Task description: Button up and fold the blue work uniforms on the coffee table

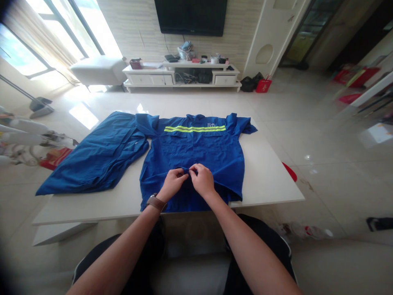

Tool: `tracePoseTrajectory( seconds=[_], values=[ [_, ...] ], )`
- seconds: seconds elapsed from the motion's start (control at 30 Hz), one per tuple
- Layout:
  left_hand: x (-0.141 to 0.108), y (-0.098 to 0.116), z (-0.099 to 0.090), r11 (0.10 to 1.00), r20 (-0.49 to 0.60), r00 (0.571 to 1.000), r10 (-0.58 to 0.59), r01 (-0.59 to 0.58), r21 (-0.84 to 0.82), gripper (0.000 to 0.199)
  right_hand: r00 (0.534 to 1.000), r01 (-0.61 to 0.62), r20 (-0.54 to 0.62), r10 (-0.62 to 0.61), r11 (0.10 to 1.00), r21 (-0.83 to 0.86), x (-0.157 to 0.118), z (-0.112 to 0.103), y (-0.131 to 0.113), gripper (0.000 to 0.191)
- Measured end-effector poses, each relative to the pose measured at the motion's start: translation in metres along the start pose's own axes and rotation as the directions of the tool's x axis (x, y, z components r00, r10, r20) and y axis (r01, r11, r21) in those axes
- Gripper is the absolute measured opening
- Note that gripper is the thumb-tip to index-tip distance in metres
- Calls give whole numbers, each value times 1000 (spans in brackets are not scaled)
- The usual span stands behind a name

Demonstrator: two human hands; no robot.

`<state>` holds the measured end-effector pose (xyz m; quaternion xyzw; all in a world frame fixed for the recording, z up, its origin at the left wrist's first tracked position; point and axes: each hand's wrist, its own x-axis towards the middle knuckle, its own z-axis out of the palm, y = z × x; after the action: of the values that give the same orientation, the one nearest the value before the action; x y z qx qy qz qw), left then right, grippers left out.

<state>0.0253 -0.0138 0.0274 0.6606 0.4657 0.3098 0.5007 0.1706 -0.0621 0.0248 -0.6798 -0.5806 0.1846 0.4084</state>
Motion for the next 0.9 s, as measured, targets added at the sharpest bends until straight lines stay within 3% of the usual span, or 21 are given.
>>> tracePoseTrajectory(
  seconds=[0.37, 0.9],
  values=[
    [0, -1, -2, 994, 26, 998, 64, -66, 83, 31, 999, -37, -9, 36, 998, -45, -1, 0, 1, 12],
    [0, -1, 1, 995, 34, 998, 50, -53, 88, 32, 993, -119, -42, 115, 984, -130, 0, -2, -2, 11]
  ],
)
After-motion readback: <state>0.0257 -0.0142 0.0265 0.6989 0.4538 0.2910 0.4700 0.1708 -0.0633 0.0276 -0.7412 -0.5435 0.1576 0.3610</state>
